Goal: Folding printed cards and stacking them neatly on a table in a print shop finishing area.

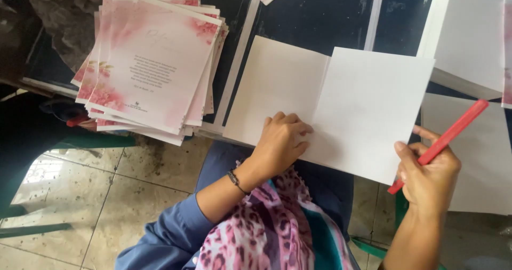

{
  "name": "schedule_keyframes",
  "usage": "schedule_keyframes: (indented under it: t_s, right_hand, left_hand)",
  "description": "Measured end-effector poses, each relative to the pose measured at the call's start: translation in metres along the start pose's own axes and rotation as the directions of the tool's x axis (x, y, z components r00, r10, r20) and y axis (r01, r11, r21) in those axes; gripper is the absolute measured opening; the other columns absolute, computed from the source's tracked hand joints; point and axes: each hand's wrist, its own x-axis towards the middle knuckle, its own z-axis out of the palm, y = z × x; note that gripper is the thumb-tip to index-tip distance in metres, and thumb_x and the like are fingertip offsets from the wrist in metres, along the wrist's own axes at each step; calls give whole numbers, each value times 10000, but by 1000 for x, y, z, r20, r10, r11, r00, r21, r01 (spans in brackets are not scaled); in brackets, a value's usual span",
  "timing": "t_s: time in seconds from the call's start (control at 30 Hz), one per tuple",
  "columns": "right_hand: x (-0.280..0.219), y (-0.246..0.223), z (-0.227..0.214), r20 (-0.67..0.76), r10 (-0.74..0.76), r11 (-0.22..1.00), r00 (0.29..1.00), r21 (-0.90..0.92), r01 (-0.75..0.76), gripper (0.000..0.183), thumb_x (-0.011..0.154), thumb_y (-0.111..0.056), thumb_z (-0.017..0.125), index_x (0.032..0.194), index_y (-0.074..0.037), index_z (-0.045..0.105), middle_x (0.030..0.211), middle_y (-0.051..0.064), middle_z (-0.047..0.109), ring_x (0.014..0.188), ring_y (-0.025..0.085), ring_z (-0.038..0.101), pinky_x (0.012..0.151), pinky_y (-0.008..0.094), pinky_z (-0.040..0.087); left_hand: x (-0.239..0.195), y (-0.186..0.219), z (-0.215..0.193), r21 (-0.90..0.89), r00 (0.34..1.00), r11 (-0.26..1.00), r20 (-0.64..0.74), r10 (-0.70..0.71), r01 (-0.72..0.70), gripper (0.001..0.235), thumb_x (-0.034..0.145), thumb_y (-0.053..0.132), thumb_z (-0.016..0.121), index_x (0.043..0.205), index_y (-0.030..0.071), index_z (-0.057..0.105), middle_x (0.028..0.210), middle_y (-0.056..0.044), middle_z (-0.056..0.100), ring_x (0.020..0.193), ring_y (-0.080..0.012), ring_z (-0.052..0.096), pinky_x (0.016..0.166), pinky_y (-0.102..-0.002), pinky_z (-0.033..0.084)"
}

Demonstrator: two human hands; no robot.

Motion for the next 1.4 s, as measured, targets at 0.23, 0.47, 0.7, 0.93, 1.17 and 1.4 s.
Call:
schedule_keyframes:
  t_s: [0.23,0.47,0.7,0.93,1.17,1.4]
  right_hand:
    - [6,11,3,28,68,998,997,-1,-68,340,1009,36,707,1330,50,596,682,51,547,415,127,376,387,259,327]
    - [8,20,3,30,56,998,998,-4,-56,333,1011,33,706,1327,45,602,691,45,566,394,119,382,378,251,336]
    - [27,92,-7,-53,41,999,998,-26,-42,421,872,-31,832,1263,-59,677,787,-1,622,526,70,468,431,242,374]
    - [32,91,-6,-8,-56,959,998,-280,51,429,768,-125,962,1147,-84,766,720,63,680,584,131,570,531,286,479]
    - [28,79,-1,-5,-25,937,1000,-347,22,373,770,-80,937,1096,-81,754,732,61,700,564,146,599,535,275,505]
    - [17,77,-9,30,-75,918,997,-387,81,280,779,-94,928,982,-43,742,698,149,684,597,305,648,565,384,503]
  left_hand:
    - [-1,-7,6,189,999,981,-28,-32,37,325,845,208,744,1160,130,751,1118,-35,663,988,-315,507,810,-480,358]
    - [-1,-8,10,225,999,974,-53,-9,21,336,825,213,777,1154,148,758,1110,-2,662,973,-313,507,787,-485,361]
    - [-2,-6,3,242,999,970,-32,39,-30,338,779,277,771,1109,245,706,1101,32,665,984,-341,532,743,-543,361]
    - [-8,9,-3,314,999,949,14,40,-42,310,828,160,759,1135,201,777,1102,-50,668,966,-306,611,807,-437,458]
    - [-72,1,-3,-726,922,585,372,-109,362,396,940,34,599,1310,-98,645,1046,-290,788,947,-361,792,800,-455,659]
    - [-96,-78,5,-999,970,-45,18,-241,7,803,841,-200,518,1566,110,366,1432,-311,578,1312,-511,575,1091,-577,471]
